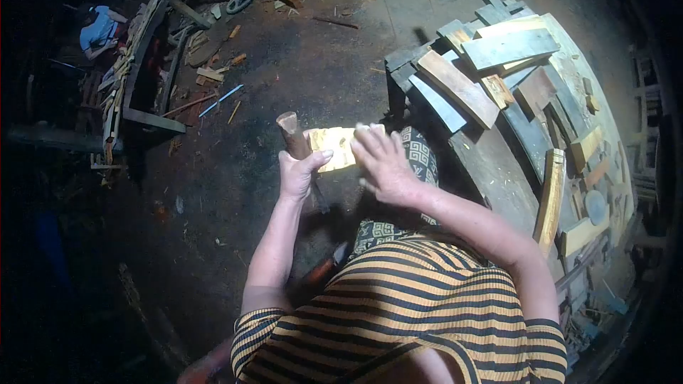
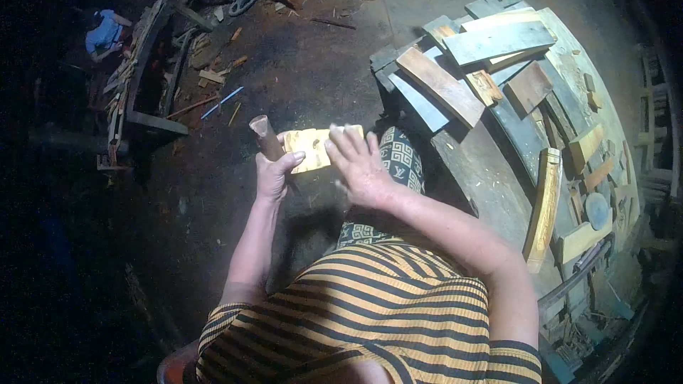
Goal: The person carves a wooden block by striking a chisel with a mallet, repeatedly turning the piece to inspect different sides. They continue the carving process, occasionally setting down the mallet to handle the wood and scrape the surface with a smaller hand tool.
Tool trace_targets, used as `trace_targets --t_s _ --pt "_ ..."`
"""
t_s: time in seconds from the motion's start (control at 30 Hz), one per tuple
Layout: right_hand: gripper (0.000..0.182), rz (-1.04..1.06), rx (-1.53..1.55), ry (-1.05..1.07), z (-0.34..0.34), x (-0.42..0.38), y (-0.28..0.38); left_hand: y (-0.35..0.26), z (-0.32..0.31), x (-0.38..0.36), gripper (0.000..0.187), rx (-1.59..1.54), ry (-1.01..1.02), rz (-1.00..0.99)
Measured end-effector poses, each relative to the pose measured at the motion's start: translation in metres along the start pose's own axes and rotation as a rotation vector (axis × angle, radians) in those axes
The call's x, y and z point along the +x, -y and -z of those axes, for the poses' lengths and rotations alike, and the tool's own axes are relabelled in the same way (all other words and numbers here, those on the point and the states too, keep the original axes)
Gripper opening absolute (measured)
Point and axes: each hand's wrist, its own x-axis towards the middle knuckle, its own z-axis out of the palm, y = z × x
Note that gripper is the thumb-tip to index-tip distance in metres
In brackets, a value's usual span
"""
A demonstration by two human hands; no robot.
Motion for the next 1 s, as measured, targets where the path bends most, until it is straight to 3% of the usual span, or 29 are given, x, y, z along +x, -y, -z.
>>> trace_targets --t_s 0.1,0.17,0.2,0.23,0.3,0.37,0.43,0.53,0.57,0.67,0.7,0.77,0.8,0.9,1.0 --pt "0.060 0.069 0.084 0.152 -0.007 -0.004 0.005 -0.004 0.008 -0.001 0.056 0.145 -0.068 -0.073" --pt "0.058 0.074 0.227 0.759 -0.014 -0.004 -0.003 -0.004 0.019 -0.002 0.056 0.238 -0.107 -0.108" --pt "0.056 0.062 0.314 0.606 -0.014 -0.004 -0.003 -0.003 0.024 -0.003 0.056 0.341 -0.101 -0.151" --pt "0.056 0.066 0.315 0.605 -0.013 -0.001 -0.003 -0.002 0.027 -0.004 0.056 0.443 -0.092 -0.193" --pt "0.062 0.065 0.285 0.170 -0.001 0.007 -0.006 0.000 0.029 -0.011 0.056 0.470 -0.076 -0.200" --pt "0.081 0.037 0.113 0.091 0.015 0.018 0.004 0.005 0.025 -0.014 0.058 0.279 -0.039 -0.210" --pt "0.088 -0.006 -0.048 0.088 0.017 0.021 0.016 -0.005 0.015 -0.019 0.058 0.259 -0.031 -0.205" --pt "0.095 0.032 -0.223 0.289 0.014 0.002 0.026 -0.014 0.003 -0.021 0.055 0.178 -0.086 -0.239" --pt "0.082 0.140 -0.238 0.323 0.013 -0.011 0.025 -0.014 0.003 -0.020 0.055 0.176 -0.080 -0.241" --pt "0.048 0.141 0.135 0.802 0.011 -0.028 0.013 -0.011 0.017 -0.014 0.054 0.247 -0.098 -0.230" --pt "0.048 0.136 0.138 0.797 0.013 -0.027 0.012 -0.010 0.018 -0.014 0.054 0.250 -0.092 -0.229" --pt "0.053 0.093 0.252 0.121 0.018 -0.028 0.010 -0.010 0.017 -0.014 0.054 0.240 -0.061 -0.219" --pt "0.061 0.111 0.187 -0.004 0.028 -0.021 0.013 -0.011 0.015 -0.016 0.054 0.243 -0.053 -0.222" --pt "0.075 0.009 -0.004 -0.106 0.037 -0.010 0.025 -0.016 0.001 -0.020 0.052 0.134 0.013 -0.183" --pt "0.068 0.004 -0.168 0.008 0.027 -0.024 0.032 -0.021 -0.015 -0.026 0.053 0.019 0.030 -0.200"
